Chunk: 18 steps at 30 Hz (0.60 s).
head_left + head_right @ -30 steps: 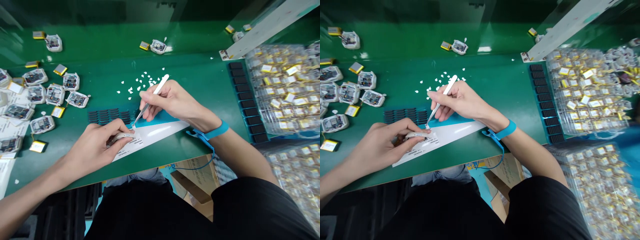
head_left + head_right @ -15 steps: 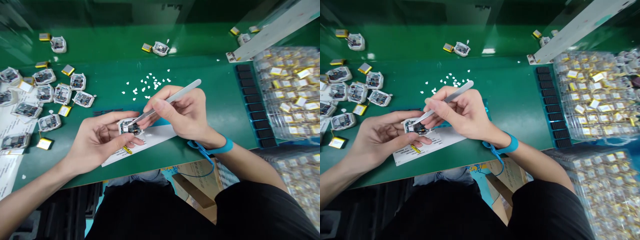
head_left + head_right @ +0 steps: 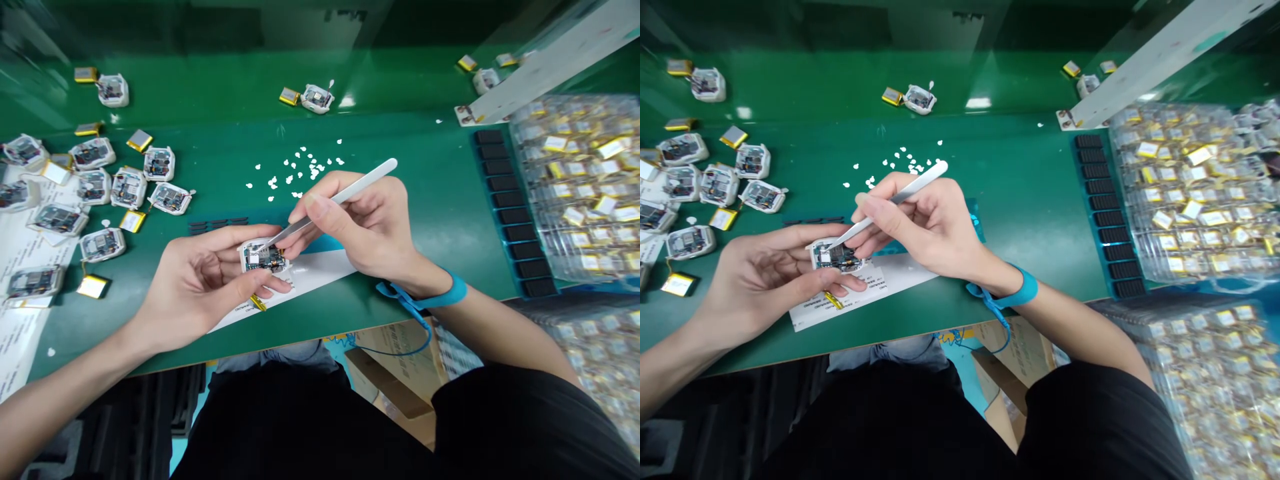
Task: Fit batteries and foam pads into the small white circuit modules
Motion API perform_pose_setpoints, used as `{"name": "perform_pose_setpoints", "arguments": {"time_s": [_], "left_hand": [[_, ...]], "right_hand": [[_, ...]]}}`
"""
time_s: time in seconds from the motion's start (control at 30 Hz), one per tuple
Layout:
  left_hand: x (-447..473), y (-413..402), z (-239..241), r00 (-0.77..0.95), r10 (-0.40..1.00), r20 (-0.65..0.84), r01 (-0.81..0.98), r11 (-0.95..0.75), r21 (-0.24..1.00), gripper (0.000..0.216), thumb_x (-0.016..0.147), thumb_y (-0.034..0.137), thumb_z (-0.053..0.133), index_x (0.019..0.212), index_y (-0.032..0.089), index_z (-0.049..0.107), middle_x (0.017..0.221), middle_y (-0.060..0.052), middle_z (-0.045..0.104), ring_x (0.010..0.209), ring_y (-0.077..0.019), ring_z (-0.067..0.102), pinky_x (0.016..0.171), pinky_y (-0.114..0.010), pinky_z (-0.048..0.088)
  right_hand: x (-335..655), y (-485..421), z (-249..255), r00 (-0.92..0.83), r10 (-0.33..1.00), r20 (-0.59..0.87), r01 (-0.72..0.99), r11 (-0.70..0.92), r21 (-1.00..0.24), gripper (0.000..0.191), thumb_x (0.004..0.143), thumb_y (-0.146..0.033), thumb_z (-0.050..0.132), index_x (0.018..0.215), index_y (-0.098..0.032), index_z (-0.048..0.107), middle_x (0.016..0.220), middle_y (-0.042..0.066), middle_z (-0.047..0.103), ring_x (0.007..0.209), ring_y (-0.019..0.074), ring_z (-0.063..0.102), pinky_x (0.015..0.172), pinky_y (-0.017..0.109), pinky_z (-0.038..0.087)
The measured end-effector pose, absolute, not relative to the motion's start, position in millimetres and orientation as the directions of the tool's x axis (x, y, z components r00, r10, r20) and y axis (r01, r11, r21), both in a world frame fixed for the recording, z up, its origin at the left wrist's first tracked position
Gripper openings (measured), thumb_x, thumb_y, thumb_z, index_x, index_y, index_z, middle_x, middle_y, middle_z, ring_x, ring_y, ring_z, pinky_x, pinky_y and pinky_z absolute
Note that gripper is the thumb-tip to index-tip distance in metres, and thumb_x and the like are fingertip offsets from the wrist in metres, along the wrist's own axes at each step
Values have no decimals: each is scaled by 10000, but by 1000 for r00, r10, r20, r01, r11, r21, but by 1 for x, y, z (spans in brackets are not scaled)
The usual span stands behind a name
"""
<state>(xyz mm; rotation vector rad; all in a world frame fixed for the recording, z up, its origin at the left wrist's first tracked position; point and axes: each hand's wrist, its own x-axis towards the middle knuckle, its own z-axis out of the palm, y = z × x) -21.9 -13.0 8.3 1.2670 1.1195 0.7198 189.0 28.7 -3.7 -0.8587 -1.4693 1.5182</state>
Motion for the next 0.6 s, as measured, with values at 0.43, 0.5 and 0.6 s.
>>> {"name": "perform_pose_setpoints", "arguments": {"time_s": [0.43,0.5,0.6], "left_hand": [[-20,-12,12,363,898,-248,65,241,968,371,817,76,704,1181,147,691,759,3,799,713,-223,794,651,-234,687],[-20,-12,12,370,899,-235,45,235,971,374,822,66,701,1187,145,690,768,2,802,715,-215,794,656,-220,684],[-20,-12,11,371,900,-228,29,235,972,377,822,58,708,1190,142,696,781,-4,806,717,-215,794,663,-217,682]], "right_hand": [[188,26,-3,-437,891,125,-178,50,-983,201,972,-336,645,850,-180,678,785,16,780,692,144,773,640,214,656],[188,26,-1,-432,895,113,-173,41,-984,202,969,-342,649,850,-181,676,786,14,780,693,146,773,638,217,658],[188,25,0,-424,901,86,-143,27,-989,227,955,-377,665,844,-179,672,784,14,779,677,144,769,629,215,657]]}}
